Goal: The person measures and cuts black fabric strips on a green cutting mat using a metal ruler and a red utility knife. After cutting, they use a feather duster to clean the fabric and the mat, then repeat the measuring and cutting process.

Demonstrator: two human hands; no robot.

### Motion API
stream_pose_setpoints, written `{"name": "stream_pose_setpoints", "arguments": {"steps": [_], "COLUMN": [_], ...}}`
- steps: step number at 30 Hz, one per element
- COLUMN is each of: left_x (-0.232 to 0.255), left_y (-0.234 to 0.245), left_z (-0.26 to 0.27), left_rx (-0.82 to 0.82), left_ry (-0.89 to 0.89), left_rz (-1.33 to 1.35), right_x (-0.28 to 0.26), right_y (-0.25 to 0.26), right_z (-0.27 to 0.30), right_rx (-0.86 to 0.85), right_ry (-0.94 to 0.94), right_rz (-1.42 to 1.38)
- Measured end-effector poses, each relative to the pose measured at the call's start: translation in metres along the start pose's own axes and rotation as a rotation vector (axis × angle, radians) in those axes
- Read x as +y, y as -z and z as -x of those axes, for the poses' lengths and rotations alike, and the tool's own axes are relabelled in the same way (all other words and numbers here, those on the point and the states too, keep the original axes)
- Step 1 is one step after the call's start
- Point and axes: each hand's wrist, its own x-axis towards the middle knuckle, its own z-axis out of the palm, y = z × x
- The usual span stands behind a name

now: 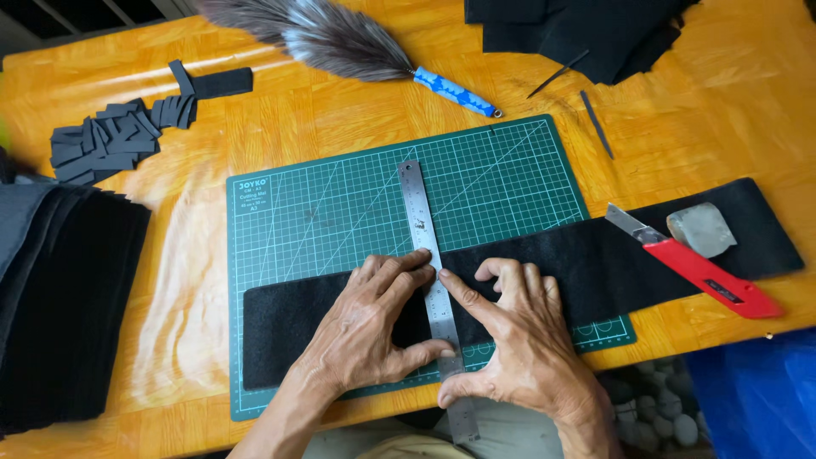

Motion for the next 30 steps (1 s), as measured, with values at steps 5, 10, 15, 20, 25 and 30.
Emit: {"name": "stream_pose_setpoints", "arguments": {"steps": [5,10,15,20,25,30], "left_x": [0.0013,0.0009,0.0004,0.0007,0.0005,-0.0010], "left_y": [0.0012,0.0011,-0.0002,0.0014,0.0018,-0.0007], "left_z": [-0.0005,-0.0007,0.0005,0.0000,-0.0001,0.0014], "left_rx": [-0.002,-0.006,-0.008,-0.001,0.000,-0.007], "left_ry": [0.006,0.010,0.013,0.005,-0.003,0.010], "left_rz": [0.005,0.008,0.004,0.026,0.021,0.010], "right_x": [-0.0002,0.0000,-0.0003,-0.0004,0.0001,-0.0005], "right_y": [-0.0003,-0.0011,-0.0004,0.0000,-0.0007,-0.0005], "right_z": [0.0005,0.0006,0.0009,0.0003,0.0007,0.0007], "right_rx": [-0.010,-0.007,0.004,-0.010,-0.002,-0.016], "right_ry": [-0.014,-0.015,-0.006,-0.014,-0.008,-0.023], "right_rz": [-0.017,-0.021,-0.006,-0.010,-0.019,-0.019]}}
